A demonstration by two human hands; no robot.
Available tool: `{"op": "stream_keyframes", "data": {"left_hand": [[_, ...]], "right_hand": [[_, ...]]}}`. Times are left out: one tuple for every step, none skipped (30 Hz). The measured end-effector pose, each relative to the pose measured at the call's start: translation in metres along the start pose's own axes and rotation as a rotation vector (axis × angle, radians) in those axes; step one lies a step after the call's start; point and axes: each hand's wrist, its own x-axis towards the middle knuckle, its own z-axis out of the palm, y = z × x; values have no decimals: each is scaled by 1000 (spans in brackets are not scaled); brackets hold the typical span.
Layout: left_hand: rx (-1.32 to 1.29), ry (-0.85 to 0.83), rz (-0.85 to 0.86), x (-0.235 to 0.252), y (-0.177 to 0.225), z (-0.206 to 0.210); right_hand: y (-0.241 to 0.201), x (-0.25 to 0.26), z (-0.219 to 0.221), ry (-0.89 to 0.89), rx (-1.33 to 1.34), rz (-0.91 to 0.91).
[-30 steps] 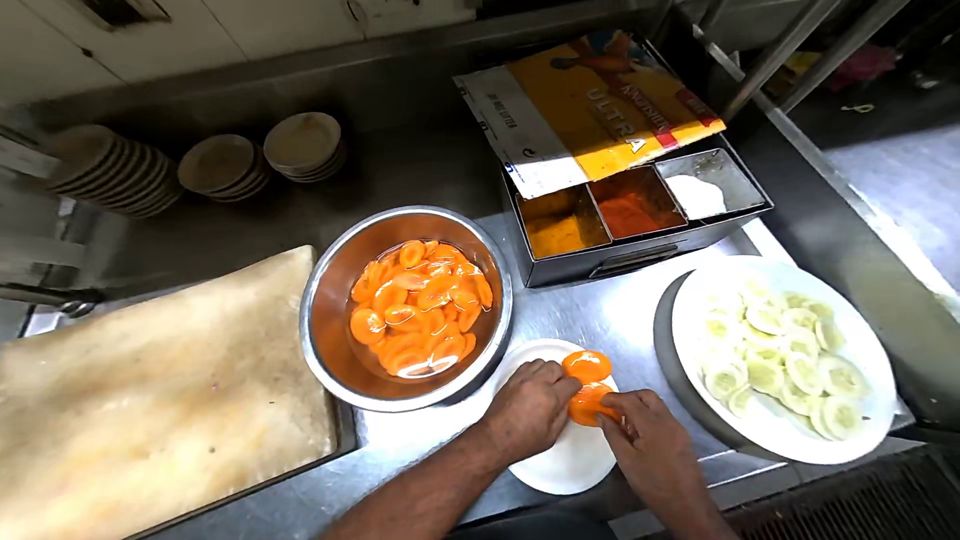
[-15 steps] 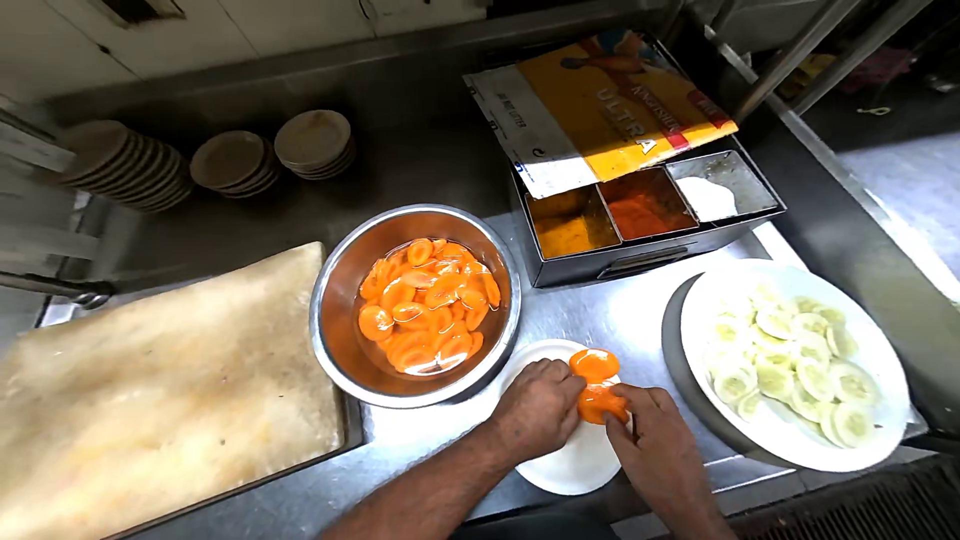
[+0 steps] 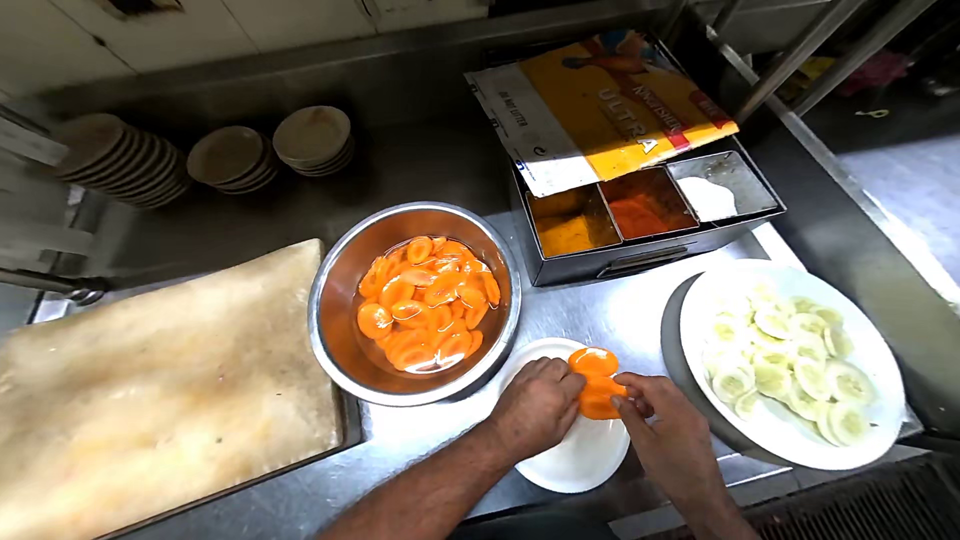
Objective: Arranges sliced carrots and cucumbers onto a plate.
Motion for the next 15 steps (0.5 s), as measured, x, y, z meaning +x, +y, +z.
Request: {"op": "stream_keyframes", "data": {"left_hand": [[2, 3, 1, 0, 0, 0], [6, 5, 0, 0, 0, 1], [9, 5, -3, 0, 0, 1], [13, 4, -5, 1, 0, 1], [11, 7, -5, 1, 0, 1], [8, 12, -4, 1, -1, 1], [6, 18, -3, 0, -1, 1], [5, 21, -1, 0, -1, 0], [7, 25, 1, 0, -2, 0], [6, 25, 3, 0, -2, 0], [3, 25, 5, 0, -2, 1], [-2, 21, 4, 1, -2, 1], [-7, 14, -1, 2, -1, 1], [-16, -4, -11, 2, 0, 0], [-25, -22, -19, 0, 2, -3]], "right_hand": [[1, 2, -1, -11, -14, -15], [3, 5, -1, -26, -28, -15], [4, 7, -1, -39, -33, -8], [5, 8, -1, -44, -33, -2], [5, 8, -1, -43, -33, -1], [5, 8, -1, -37, -30, -5], [5, 7, -1, -24, -28, -16], [4, 5, -1, -13, -26, -33], [3, 3, -1, -7, -31, -43], [2, 0, 0, -9, -39, -42], [2, -2, 1, -8, -49, -40], [3, -4, 2, -5, -59, -40], [5, -5, 4, -4, -59, -40], [6, -6, 6, -2, -57, -45], [6, -6, 7, -4, -51, -50]]}}
